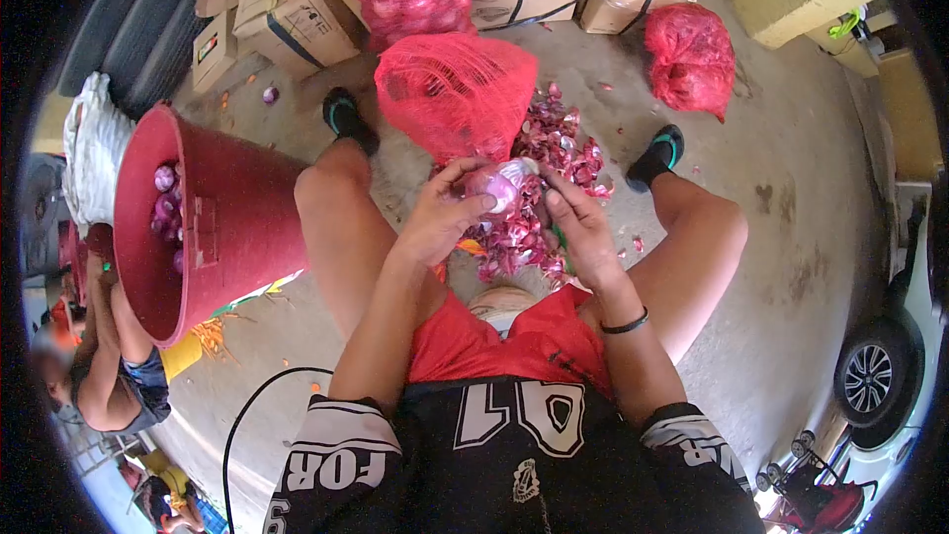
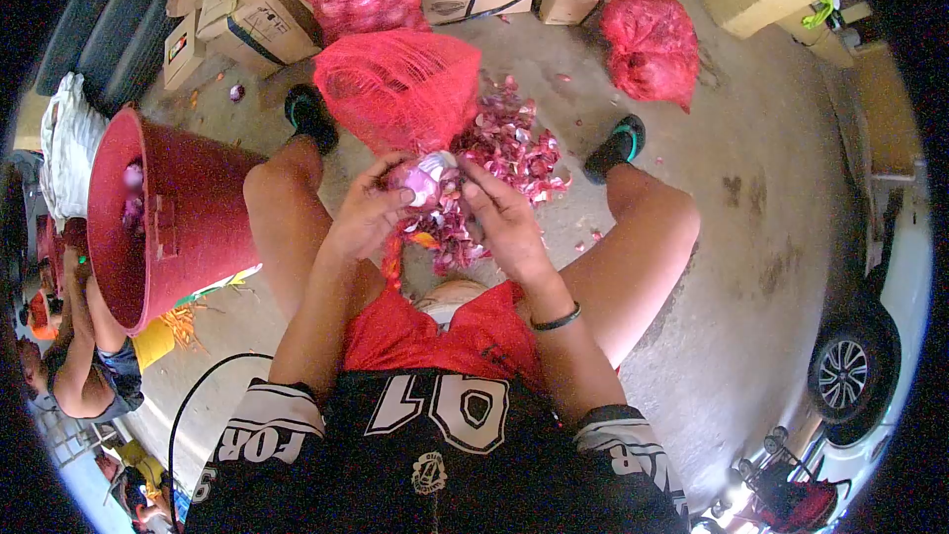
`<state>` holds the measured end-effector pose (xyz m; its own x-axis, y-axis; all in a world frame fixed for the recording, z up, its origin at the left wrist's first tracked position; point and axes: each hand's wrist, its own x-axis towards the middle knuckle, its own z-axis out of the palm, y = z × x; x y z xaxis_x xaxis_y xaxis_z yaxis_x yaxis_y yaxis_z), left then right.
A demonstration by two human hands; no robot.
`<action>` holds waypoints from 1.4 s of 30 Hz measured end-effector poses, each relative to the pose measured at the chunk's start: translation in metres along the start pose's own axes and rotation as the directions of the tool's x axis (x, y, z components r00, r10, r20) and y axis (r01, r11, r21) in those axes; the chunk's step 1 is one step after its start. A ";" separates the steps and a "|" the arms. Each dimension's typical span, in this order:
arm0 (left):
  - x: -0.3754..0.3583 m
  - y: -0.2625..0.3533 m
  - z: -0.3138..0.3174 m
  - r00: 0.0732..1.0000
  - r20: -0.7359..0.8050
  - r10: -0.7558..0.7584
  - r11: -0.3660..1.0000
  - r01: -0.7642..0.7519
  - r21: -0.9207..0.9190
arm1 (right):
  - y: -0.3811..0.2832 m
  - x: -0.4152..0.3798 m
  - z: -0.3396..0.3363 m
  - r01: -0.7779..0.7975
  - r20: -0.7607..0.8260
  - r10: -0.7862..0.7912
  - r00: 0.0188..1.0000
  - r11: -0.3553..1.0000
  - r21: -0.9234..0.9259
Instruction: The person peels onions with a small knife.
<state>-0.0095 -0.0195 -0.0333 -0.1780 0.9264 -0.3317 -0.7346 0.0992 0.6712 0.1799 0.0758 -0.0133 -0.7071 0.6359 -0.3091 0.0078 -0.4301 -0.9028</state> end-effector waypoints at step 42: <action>0.000 -0.012 0.014 0.989 -0.104 0.101 0.988 -0.112 -0.106 | 0.003 0.000 0.024 0.435 0.103 -0.522 0.846 0.567 -0.700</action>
<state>0.0092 -0.0157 -0.0319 -0.3188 0.8887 -0.3296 -0.7753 -0.0445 0.6300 0.1626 0.0595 -0.0089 -0.6757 0.6967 0.2409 0.1915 0.4814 -0.8553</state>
